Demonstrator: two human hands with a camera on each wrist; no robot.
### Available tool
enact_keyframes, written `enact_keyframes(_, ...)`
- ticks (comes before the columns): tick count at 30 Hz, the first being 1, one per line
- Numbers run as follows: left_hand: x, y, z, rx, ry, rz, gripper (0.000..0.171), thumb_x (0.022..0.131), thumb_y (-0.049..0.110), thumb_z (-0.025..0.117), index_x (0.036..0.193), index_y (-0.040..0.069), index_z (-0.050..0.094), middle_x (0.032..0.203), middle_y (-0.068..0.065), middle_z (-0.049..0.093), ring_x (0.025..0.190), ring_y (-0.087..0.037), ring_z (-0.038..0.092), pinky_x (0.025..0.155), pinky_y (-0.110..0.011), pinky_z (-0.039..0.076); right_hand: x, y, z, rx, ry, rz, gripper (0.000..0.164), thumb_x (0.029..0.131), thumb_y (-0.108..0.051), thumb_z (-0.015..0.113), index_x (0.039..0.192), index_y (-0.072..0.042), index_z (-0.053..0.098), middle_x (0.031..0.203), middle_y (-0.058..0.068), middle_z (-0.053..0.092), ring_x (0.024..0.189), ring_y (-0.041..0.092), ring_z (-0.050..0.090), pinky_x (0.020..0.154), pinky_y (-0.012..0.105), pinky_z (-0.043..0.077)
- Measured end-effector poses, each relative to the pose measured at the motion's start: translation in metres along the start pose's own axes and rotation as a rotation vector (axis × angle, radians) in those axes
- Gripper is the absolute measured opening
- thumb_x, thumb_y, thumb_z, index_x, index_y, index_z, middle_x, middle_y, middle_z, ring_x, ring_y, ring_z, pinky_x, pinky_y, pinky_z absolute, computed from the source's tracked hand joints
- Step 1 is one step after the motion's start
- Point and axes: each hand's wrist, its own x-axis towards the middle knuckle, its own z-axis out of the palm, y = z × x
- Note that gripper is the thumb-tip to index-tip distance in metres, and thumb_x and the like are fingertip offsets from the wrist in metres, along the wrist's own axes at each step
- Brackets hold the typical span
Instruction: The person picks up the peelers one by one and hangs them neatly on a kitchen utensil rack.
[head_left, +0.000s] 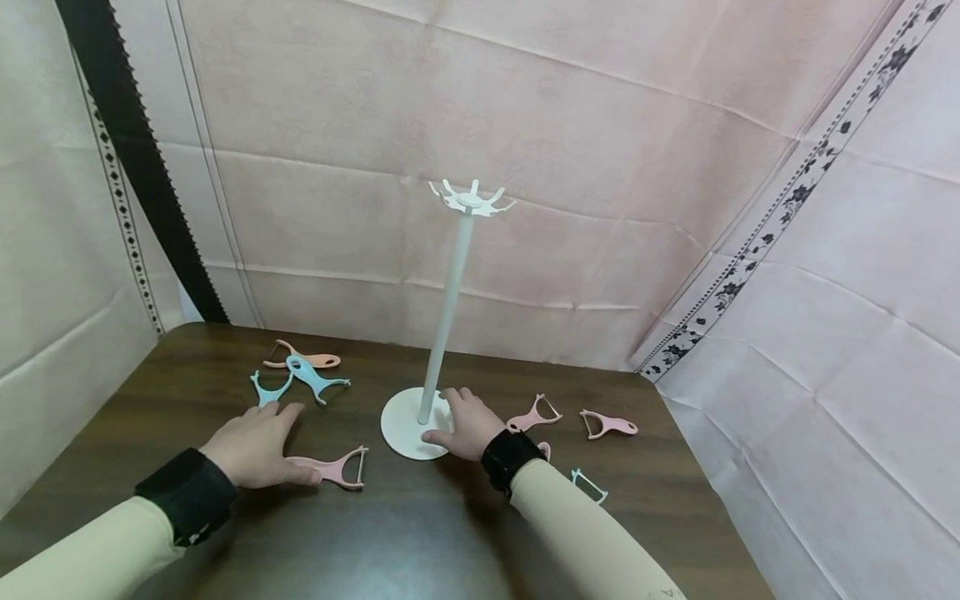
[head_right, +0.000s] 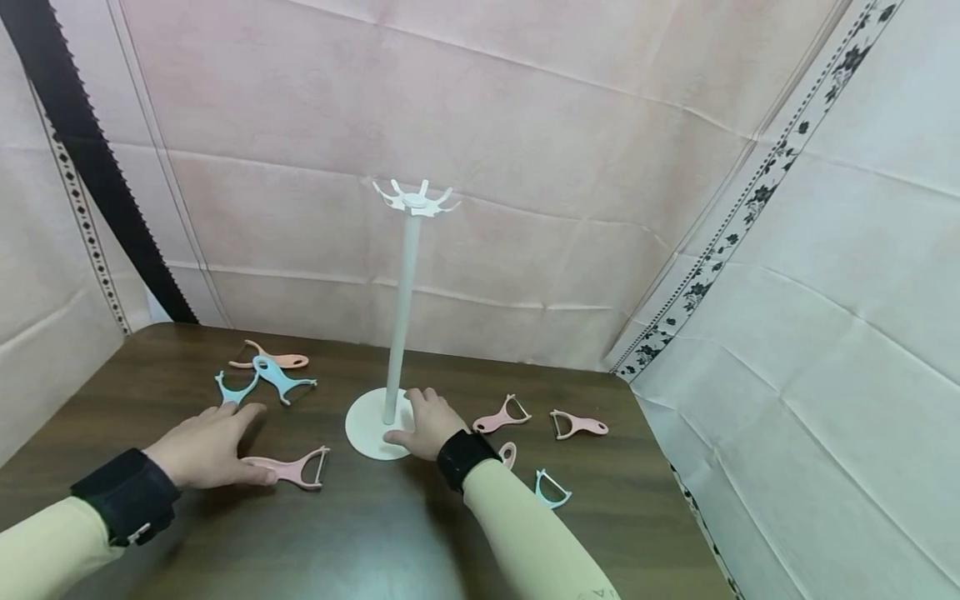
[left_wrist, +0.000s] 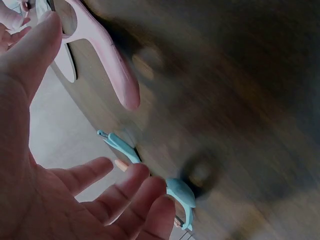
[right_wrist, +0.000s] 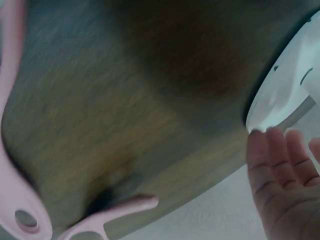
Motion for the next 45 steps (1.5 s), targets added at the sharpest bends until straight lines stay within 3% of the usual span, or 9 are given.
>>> enact_keyframes(5,0.002,-0.001,0.0,0.005,-0.029,0.002,0.106,0.057,0.077,0.073,0.123,-0.004,0.056,0.109,-0.026,0.06,0.098,-0.044,0.057,0.078,-0.059,0.045,0.011,-0.007,0.011,0.074,-0.01,0.026,0.065,0.084,-0.053,0.069,0.126,-0.006,0.052,0.101,0.006,0.061,0.089,0.017,0.061,0.077,0.031,0.049)
enact_keyframes(8,0.005,-0.002,0.0,0.005,-0.059,-0.001,0.097,0.058,0.076,0.074,0.114,-0.002,0.059,0.095,-0.015,0.061,0.083,-0.032,0.058,0.07,-0.052,0.048,0.015,-0.01,0.018,0.115,-0.046,0.044,0.052,0.085,-0.049,0.07,0.111,-0.006,0.055,0.08,0.0,0.058,0.07,0.013,0.056,0.064,0.027,0.046)
enact_keyframes(11,0.007,-0.005,0.004,-0.024,-0.104,-0.022,0.088,0.06,0.074,0.074,0.107,0.001,0.061,0.082,-0.007,0.058,0.072,-0.024,0.053,0.062,-0.044,0.045,0.017,-0.01,0.023,0.133,-0.092,0.071,0.044,0.084,-0.047,0.071,0.097,-0.01,0.052,0.07,-0.003,0.053,0.062,0.012,0.05,0.057,0.025,0.041)
enact_keyframes(18,0.011,-0.007,0.01,-0.102,-0.182,-0.072,0.073,0.066,0.07,0.073,0.099,0.005,0.06,0.072,-0.003,0.052,0.065,-0.02,0.048,0.058,-0.037,0.036,0.022,0.0,0.028,0.199,-0.119,0.158,0.037,0.083,-0.04,0.075,0.084,-0.015,0.049,0.069,-0.003,0.05,0.064,0.013,0.047,0.057,0.025,0.039)
enact_keyframes(26,0.012,-0.01,0.013,-0.155,-0.163,-0.061,0.061,0.07,0.064,0.075,0.09,0.009,0.057,0.068,-0.003,0.049,0.061,-0.019,0.047,0.055,-0.034,0.033,0.029,0.002,0.034,0.224,-0.112,0.128,0.033,0.089,-0.037,0.069,0.073,-0.015,0.052,0.063,-0.004,0.05,0.059,0.013,0.046,0.053,0.025,0.037)
enact_keyframes(36,0.02,-0.014,0.015,-0.198,-0.178,-0.035,0.051,0.07,0.052,0.08,0.082,0.01,0.054,0.067,-0.003,0.047,0.059,-0.019,0.046,0.054,-0.033,0.032,0.03,-0.004,0.028,0.227,-0.149,0.152,0.031,0.092,-0.037,0.065,0.075,-0.014,0.052,0.066,-0.002,0.051,0.061,0.014,0.046,0.055,0.026,0.037)
enact_keyframes(45,0.019,-0.011,0.014,-0.247,-0.256,-0.045,0.05,0.07,0.053,0.08,0.081,0.011,0.055,0.067,-0.003,0.05,0.06,-0.019,0.047,0.054,-0.032,0.032,0.03,-0.002,0.028,0.232,-0.16,0.16,0.028,0.094,-0.037,0.062,0.078,-0.016,0.054,0.068,-0.003,0.054,0.063,0.013,0.048,0.057,0.026,0.039)
